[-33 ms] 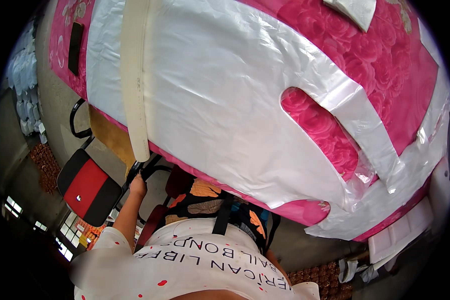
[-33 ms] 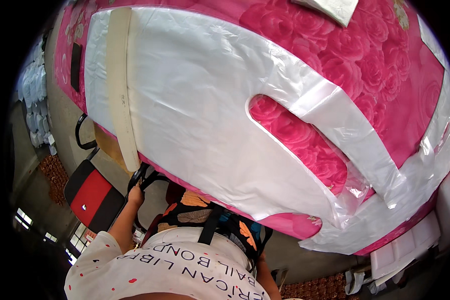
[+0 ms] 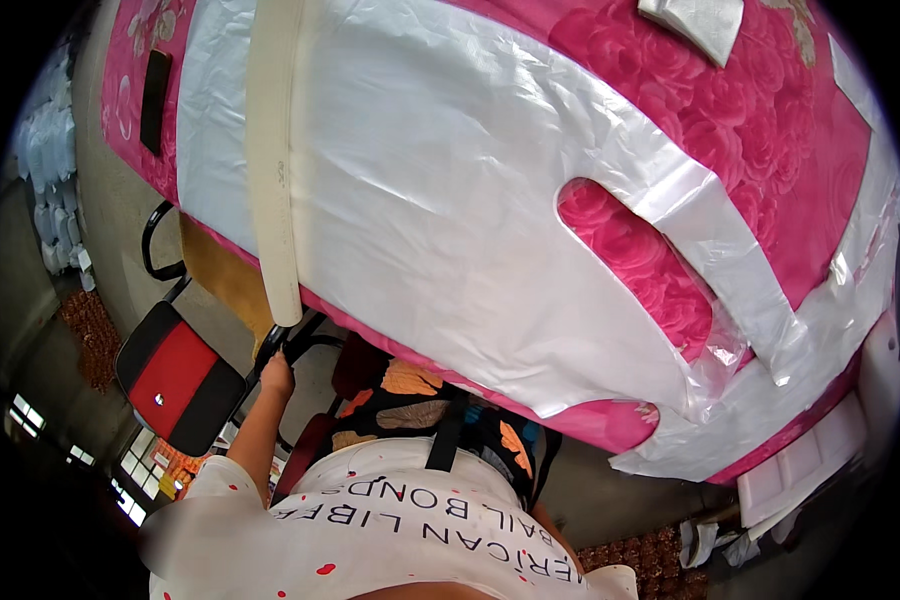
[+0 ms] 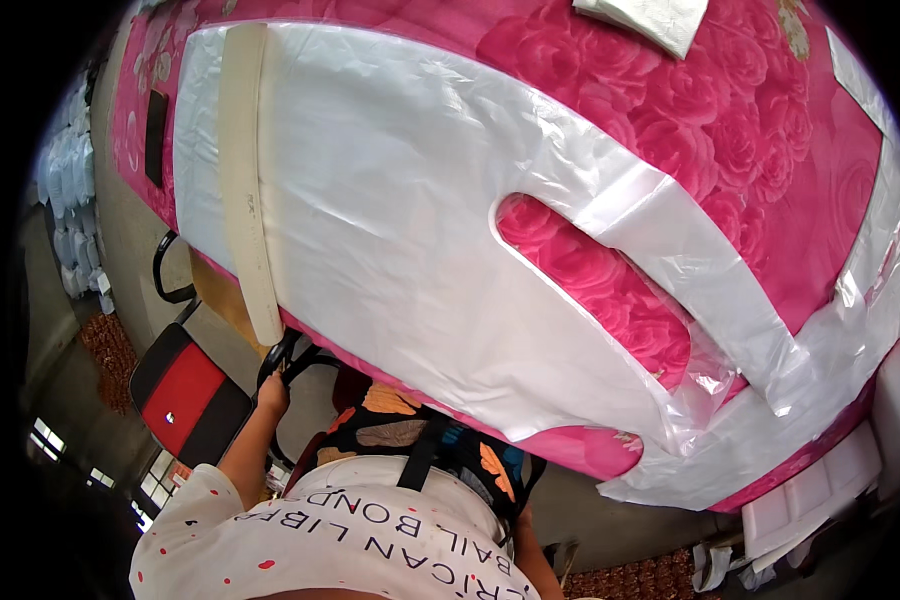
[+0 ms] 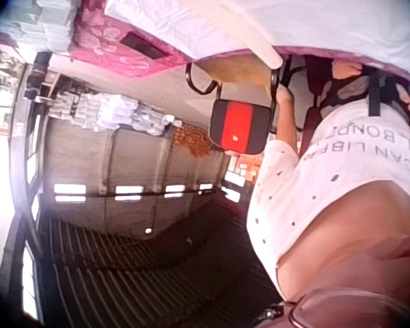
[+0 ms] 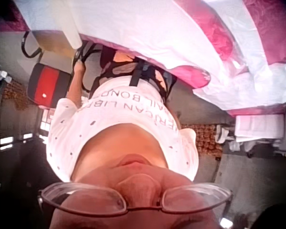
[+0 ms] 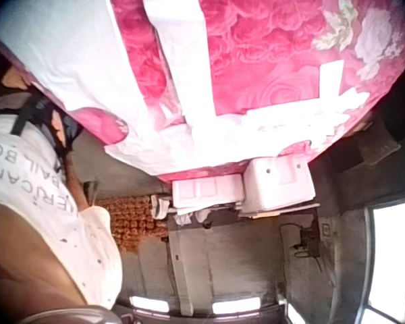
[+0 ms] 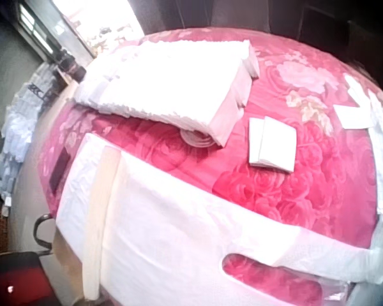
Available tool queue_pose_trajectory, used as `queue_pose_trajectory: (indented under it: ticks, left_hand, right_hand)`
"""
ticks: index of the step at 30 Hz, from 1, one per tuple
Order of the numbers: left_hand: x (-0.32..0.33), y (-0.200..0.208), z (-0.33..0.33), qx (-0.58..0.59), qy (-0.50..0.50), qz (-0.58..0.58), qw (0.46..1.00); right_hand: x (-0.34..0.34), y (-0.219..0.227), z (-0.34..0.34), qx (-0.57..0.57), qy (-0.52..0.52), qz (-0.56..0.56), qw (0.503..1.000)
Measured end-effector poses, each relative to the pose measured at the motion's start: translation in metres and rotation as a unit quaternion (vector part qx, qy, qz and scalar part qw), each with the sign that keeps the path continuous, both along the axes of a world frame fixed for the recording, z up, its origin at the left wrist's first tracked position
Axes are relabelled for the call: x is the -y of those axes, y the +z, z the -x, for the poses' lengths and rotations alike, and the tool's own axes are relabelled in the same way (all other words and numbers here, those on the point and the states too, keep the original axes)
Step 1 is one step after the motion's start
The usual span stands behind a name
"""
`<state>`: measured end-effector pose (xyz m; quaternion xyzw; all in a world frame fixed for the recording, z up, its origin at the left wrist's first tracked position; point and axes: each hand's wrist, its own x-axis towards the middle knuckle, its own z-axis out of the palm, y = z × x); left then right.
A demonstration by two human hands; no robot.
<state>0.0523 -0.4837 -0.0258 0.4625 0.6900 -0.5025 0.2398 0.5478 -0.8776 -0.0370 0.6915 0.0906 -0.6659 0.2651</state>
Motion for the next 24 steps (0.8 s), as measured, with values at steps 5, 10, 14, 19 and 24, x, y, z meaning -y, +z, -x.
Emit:
queue_pose_trajectory:
  ticks: [5, 10, 14, 19, 24]
  left_hand:
    - [-0.039, 0.005, -0.024, 0.003, -0.016, -0.007, 1.0]
    - [-0.082, 0.001, -0.037, 0.012, -0.082, -0.016, 0.996]
    - [-0.085, 0.002, -0.012, 0.084, -0.148, -0.023, 0.985]
    - [-0.088, 0.006, -0.018, 0.125, -0.15, -0.068, 0.978]
    - [-0.086, 0.002, -0.009, 0.151, -0.161, -0.087, 0.972]
  right_hand:
    - [-0.055, 0.012, -0.004, 0.067, 0.003, -0.035, 0.997]
    - [-0.154, 0.028, -0.003, 0.193, -0.015, -0.082, 0.978]
    - [-0.169, 0.024, 0.006, 0.256, -0.014, -0.125, 0.958]
    - [-0.164, 0.023, 0.004, 0.237, -0.026, -0.165, 0.957]
    - [-0.172, 0.021, 0.002, 0.215, -0.018, -0.12, 0.969]
